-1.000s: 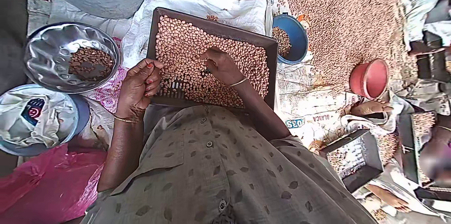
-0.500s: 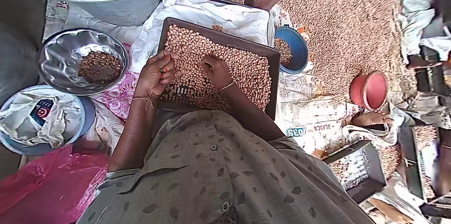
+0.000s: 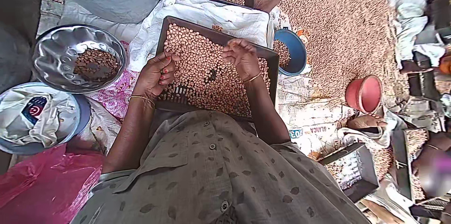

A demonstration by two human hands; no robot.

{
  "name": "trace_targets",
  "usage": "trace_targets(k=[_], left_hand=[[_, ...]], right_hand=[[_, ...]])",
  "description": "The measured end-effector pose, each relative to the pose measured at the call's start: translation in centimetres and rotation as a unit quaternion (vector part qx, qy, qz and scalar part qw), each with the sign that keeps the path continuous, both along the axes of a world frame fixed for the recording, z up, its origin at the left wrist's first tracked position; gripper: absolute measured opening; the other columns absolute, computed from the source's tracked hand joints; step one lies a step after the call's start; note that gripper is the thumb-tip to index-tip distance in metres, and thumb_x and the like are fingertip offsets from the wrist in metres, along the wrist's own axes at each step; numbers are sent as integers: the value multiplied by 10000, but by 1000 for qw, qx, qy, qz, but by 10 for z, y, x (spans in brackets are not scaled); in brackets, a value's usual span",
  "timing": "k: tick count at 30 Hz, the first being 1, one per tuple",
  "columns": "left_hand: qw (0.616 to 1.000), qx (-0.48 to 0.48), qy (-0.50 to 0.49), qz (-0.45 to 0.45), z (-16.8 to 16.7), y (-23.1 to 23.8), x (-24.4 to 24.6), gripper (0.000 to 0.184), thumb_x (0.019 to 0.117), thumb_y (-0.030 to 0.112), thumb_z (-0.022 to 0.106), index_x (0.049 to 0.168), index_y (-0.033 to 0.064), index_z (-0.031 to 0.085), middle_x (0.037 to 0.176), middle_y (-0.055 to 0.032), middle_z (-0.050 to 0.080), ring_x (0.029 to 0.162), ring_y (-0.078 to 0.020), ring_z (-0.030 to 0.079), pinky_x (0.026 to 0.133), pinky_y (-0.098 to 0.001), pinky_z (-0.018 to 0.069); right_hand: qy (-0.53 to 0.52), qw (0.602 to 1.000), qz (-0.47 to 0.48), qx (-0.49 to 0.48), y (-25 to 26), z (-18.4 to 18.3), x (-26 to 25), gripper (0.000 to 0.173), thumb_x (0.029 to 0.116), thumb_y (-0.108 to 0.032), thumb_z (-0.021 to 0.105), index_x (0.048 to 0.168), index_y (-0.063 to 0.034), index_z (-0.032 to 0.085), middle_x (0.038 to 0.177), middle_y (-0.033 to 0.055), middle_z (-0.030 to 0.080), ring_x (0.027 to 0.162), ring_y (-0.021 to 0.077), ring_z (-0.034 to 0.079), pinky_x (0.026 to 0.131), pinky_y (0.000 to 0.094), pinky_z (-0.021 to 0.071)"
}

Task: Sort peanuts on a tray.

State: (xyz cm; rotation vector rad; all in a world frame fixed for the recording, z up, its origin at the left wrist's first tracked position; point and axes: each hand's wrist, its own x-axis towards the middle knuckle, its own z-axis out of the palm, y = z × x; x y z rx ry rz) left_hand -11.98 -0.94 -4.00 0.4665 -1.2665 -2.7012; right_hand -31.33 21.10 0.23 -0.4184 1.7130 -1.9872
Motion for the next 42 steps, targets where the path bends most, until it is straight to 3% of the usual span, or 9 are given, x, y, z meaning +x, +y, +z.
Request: trace_targets(k=[2, 5, 10, 14, 21, 25, 35, 38, 42], left_hand=[[1000, -6, -3, -2, -1, 0, 1, 322, 1103, 146, 317, 1045, 137, 633, 592, 106, 418, 411, 23, 332, 371, -113, 291], [1000, -19, -14, -2, 1, -1, 1, 311, 1099, 138, 320, 1051, 140, 627, 598, 107, 430, 411, 27, 336, 370, -107, 289], [999, -38, -19, -3, 2, 0, 0, 293, 1099, 140, 323, 1069, 146, 615, 635, 100, 456, 418, 24, 339, 372, -108, 290], [999, -32, -18, 0, 2, 1, 1, 292, 1097, 144, 322, 1067, 148, 612, 651, 99, 476, 421, 26, 345, 372, -106, 292], [990, -73, -99, -69, 6, 7, 0, 545, 1127, 430, 162, 1217, 127, 606, 756, 53, 586, 430, 21, 348, 367, -117, 277], [989, -41, -60, -126, 2, 4, 2, 537, 1131, 376, 160, 1198, 115, 624, 790, 53, 587, 446, 25, 367, 379, -108, 293], [983, 114, 118, 87, -1, 0, 5, 349, 1116, 195, 270, 983, 175, 592, 571, 127, 406, 388, 38, 315, 361, -103, 280], [979, 122, 133, 97, -1, 0, 6, 359, 1117, 208, 262, 960, 175, 584, 557, 128, 387, 383, 38, 308, 360, -103, 273], [980, 119, 139, 83, -2, -1, 7, 361, 1118, 208, 277, 965, 165, 601, 562, 124, 400, 384, 34, 320, 358, -104, 287]], right_hand=[[152, 970, 146, 124, -15, -21, 17, 138, 990, 12, 560, 1072, 45, 666, 952, 99, 714, 789, 142, 705, 712, 305, 614], [390, 831, 238, 317, -26, -47, 32, 149, 930, -16, 652, 1047, 27, 733, 1073, 193, 689, 949, 294, 690, 858, 447, 577], [479, 730, 257, 414, -27, -51, 48, 185, 994, -55, 580, 1080, 27, 721, 1182, 219, 683, 1143, 372, 665, 951, 504, 557], [451, 760, 245, 398, -26, -49, 49, 188, 957, -11, 604, 1107, 31, 710, 1179, 226, 694, 1107, 377, 685, 941, 519, 557], [189, 962, 187, 64, -31, -16, 49, 181, 962, 55, 612, 1136, 84, 650, 993, 122, 731, 780, 137, 727, 722, 299, 636], [287, 937, 179, 88, -63, -7, 40, 228, 1002, 6, 565, 1189, 94, 661, 1084, 178, 716, 885, 172, 730, 825, 322, 623], [566, 774, 35, 283, -91, -80, 33, 205, 984, -76, 597, 1085, 25, 743, 1172, 244, 700, 997, 361, 731, 806, 455, 616], [544, 793, 46, 268, -89, -77, 28, 173, 990, -55, 589, 1057, 42, 716, 1096, 233, 699, 940, 349, 726, 801, 451, 608], [389, 913, -32, 115, -74, -59, 5, 185, 1014, -24, 537, 1095, 109, 637, 909, 169, 686, 716, 201, 681, 675, 344, 599]])
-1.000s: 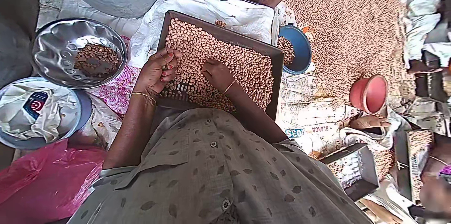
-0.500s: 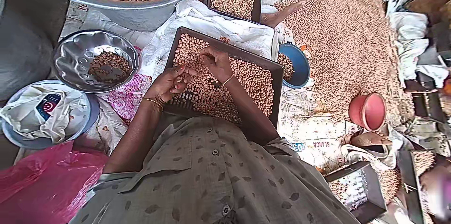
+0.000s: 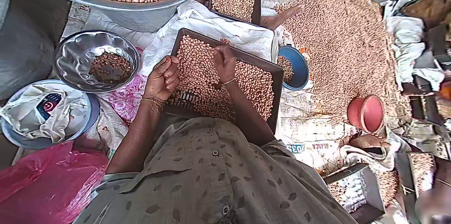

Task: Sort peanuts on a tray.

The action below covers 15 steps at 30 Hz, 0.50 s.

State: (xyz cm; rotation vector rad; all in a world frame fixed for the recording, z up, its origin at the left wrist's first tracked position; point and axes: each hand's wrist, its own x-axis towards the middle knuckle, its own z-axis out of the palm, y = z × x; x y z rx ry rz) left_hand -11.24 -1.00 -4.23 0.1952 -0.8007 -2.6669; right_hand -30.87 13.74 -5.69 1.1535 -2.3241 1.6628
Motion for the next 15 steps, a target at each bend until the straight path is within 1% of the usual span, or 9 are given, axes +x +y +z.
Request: trace_targets(k=[2, 4, 5, 6, 7, 9, 11, 13, 15], left_hand=[[1000, 9, 13, 4, -2, -1, 0, 363, 1118, 204, 269, 964, 161, 595, 557, 122, 398, 384, 33, 324, 357, -105, 290], [999, 27, 26, 20, -2, -2, 0, 363, 1121, 199, 272, 983, 157, 606, 562, 118, 417, 388, 30, 343, 364, -107, 307], [999, 32, 29, 27, -3, -3, -1, 357, 1121, 194, 271, 999, 159, 605, 571, 118, 430, 395, 30, 358, 372, -105, 319], [998, 32, 30, 33, -3, -3, -1, 346, 1120, 184, 274, 1023, 159, 605, 592, 117, 446, 408, 32, 372, 382, -103, 330], [998, 29, 30, 38, -2, -3, -2, 333, 1117, 169, 286, 1045, 159, 611, 622, 113, 471, 424, 32, 386, 392, -100, 339], [998, 19, 36, 48, -3, -2, -4, 311, 1107, 142, 306, 1065, 159, 614, 685, 101, 514, 449, 30, 400, 398, -96, 340], [997, 25, 44, 65, -4, -1, -2, 321, 1101, 123, 289, 1066, 157, 607, 705, 94, 529, 460, 30, 409, 401, -97, 340], [994, 43, 57, 77, -4, -2, -1, 335, 1099, 123, 270, 1071, 155, 602, 691, 95, 525, 461, 28, 415, 405, -100, 346], [993, 57, 57, 83, -3, -2, -1, 337, 1108, 144, 261, 1071, 162, 595, 665, 101, 509, 445, 28, 403, 396, -104, 339]], right_hand=[[-144, 968, -79, -190, 20, 32, -16, 178, 1065, -60, 440, 1112, 54, 568, 865, 74, 663, 662, 134, 673, 627, 309, 616], [-299, 857, -192, -374, 39, 68, -31, 262, 1131, -222, 345, 1143, -26, 519, 855, 38, 656, 681, 118, 668, 645, 275, 590], [-350, 805, -220, -425, 49, 77, -37, 328, 1135, -324, 329, 1168, -46, 501, 878, 46, 662, 724, 124, 677, 689, 276, 583], [-374, 785, -227, -440, 56, 77, -41, 363, 1133, -367, 323, 1171, -50, 495, 883, 59, 665, 745, 135, 688, 712, 282, 588], [-376, 796, -216, -421, 59, 73, -39, 343, 1134, -335, 325, 1136, -47, 511, 859, 63, 676, 733, 144, 699, 702, 290, 596], [-360, 865, -136, -322, 53, 61, -24, 234, 1107, -161, 387, 1027, -42, 572, 798, 60, 703, 667, 150, 703, 623, 287, 606], [-318, 931, -15, -181, 37, 46, -7, 182, 1074, -80, 443, 1033, -23, 610, 845, 62, 716, 673, 148, 708, 615, 294, 617], [-213, 975, 63, -10, 19, 33, 8, 157, 1023, -15, 515, 1104, 42, 637, 950, 92, 697, 745, 137, 698, 682, 297, 618], [-51, 984, 79, 150, 6, 18, 19, 217, 965, -9, 601, 1149, 41, 706, 1092, 182, 703, 893, 221, 703, 800, 356, 597]])
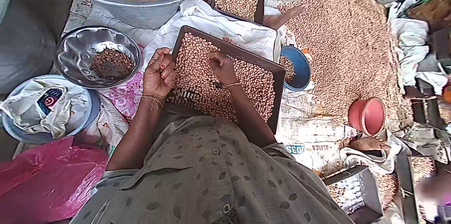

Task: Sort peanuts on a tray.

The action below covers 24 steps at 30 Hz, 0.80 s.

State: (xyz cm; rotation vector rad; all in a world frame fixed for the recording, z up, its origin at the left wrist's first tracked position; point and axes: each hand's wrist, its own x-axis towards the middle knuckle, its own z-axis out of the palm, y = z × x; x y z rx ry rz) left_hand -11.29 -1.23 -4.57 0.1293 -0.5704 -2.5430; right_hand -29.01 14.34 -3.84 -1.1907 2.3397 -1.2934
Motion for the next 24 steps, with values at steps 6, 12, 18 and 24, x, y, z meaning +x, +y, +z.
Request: trace_targets(k=[6, 12, 18, 24], left_hand=[[1000, -3, -18, -7, 2, 1, 1, 352, 1115, 165, 248, 1062, 171, 596, 649, 108, 498, 436, 30, 395, 394, -103, 336], [976, -142, -149, -67, 6, 5, 1, 533, 1127, 324, 133, 1176, 118, 623, 704, 87, 530, 430, 25, 352, 381, -105, 296], [964, -157, -183, -115, 12, 8, 1, 589, 1122, 403, 84, 1169, 149, 614, 729, 85, 555, 424, 27, 329, 370, -110, 263], [998, 54, 7, -7, 1, -4, 4, 440, 1132, 265, 193, 1006, 141, 596, 686, 79, 531, 449, 16, 426, 396, -105, 347]], right_hand=[[208, 971, 7, 120, -9, -25, 15, 193, 992, -104, 620, 1105, 14, 723, 1141, 232, 672, 951, 356, 712, 793, 476, 602], [138, 988, -42, -45, -5, -17, 9, 193, 989, -81, 630, 1091, 42, 739, 1018, 175, 746, 841, 223, 731, 779, 366, 606], [-10, 980, 96, -175, -28, 35, 47, 215, 1018, -20, 563, 1135, 114, 684, 906, 147, 717, 699, 113, 680, 671, 270, 605], [212, 974, 74, 35, -50, -18, 43, 180, 970, -106, 652, 1076, 0, 751, 1075, 209, 681, 932, 322, 706, 786, 431, 604]])
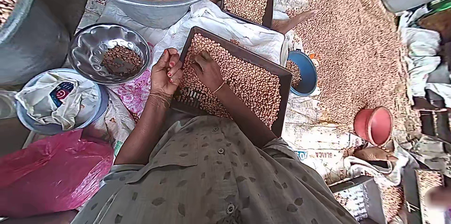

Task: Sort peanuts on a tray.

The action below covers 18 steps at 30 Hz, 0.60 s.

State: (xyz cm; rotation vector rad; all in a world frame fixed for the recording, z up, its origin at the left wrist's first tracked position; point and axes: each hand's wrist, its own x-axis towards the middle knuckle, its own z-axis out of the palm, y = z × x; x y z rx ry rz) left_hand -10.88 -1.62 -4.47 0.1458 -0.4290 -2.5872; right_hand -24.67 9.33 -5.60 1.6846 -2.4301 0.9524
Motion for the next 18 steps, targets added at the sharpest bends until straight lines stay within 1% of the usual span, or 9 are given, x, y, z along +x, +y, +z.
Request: trace_targets(k=[1, 3, 5, 8, 9, 12, 14, 16, 18], left_hand=[[1000, 5, 4, 7, 0, 0, -1, 436, 1134, 264, 194, 1008, 141, 593, 684, 77, 529, 452, 12, 430, 399, -106, 350], [1000, 7, 2, 8, -1, 0, -2, 434, 1134, 269, 202, 1012, 137, 597, 680, 70, 527, 451, 5, 429, 400, -111, 354], [1000, 0, -3, 5, -1, 1, -2, 437, 1132, 268, 202, 1019, 137, 603, 677, 72, 526, 453, 6, 432, 404, -111, 358], [1000, -8, -7, 8, 0, 1, -2, 455, 1131, 277, 188, 1023, 141, 609, 669, 80, 528, 446, 10, 428, 400, -110, 355], [1000, -11, -8, 5, 0, 2, -2, 468, 1130, 288, 177, 1026, 141, 609, 666, 80, 524, 443, 9, 423, 398, -111, 351], [998, -46, -31, -6, 1, 4, -1, 519, 1128, 324, 141, 1038, 129, 613, 669, 76, 525, 433, 8, 408, 387, -114, 343], [990, -114, -81, -12, 4, 6, -1, 577, 1123, 372, 102, 1079, 126, 622, 683, 81, 534, 428, 16, 375, 379, -114, 310], [967, -204, -151, -19, 7, 10, -3, 637, 1112, 426, 45, 1184, 136, 608, 735, 81, 564, 433, 15, 340, 379, -120, 277], [955, -241, -173, -28, 8, 14, -5, 635, 1108, 442, 36, 1220, 145, 587, 787, 78, 598, 435, 14, 339, 381, -124, 281]], right_hand=[[43, 999, -7, 14, -1, -6, 4, 172, 983, -120, 640, 1049, 6, 738, 1083, 221, 678, 951, 346, 709, 779, 440, 607], [91, 995, -16, 32, 0, -10, 8, 188, 1006, -117, 614, 1052, 22, 732, 1116, 232, 690, 1001, 365, 715, 800, 438, 613], [99, 994, -21, 41, 2, -10, 6, 200, 1018, -112, 596, 1068, 35, 721, 1143, 244, 697, 1024, 374, 722, 819, 441, 615], [80, 996, -20, 45, 3, -12, 2, 225, 1018, -80, 551, 1104, 62, 703, 1179, 275, 695, 1075, 399, 715, 893, 453, 598], [69, 997, -21, 35, 3, -13, 0, 216, 1006, -63, 551, 1087, 71, 700, 1147, 274, 700, 1040, 394, 724, 876, 450, 603], [-18, 998, -34, -41, 5, -12, -5, 128, 936, -24, 625, 986, 72, 695, 953, 218, 698, 807, 308, 718, 730, 411, 606], [-120, 984, -45, -120, 6, 1, -5, 103, 913, 0, 646, 973, 73, 688, 866, 172, 695, 699, 200, 671, 663, 327, 580], [-213, 957, -9, -197, 7, 28, 2, 115, 951, 14, 617, 1028, 86, 661, 860, 131, 678, 674, 118, 640, 631, 265, 571], [-269, 933, 50, -234, 7, 47, 14, 171, 999, 14, 568, 1116, 118, 636, 955, 149, 692, 760, 135, 696, 698, 296, 626]])
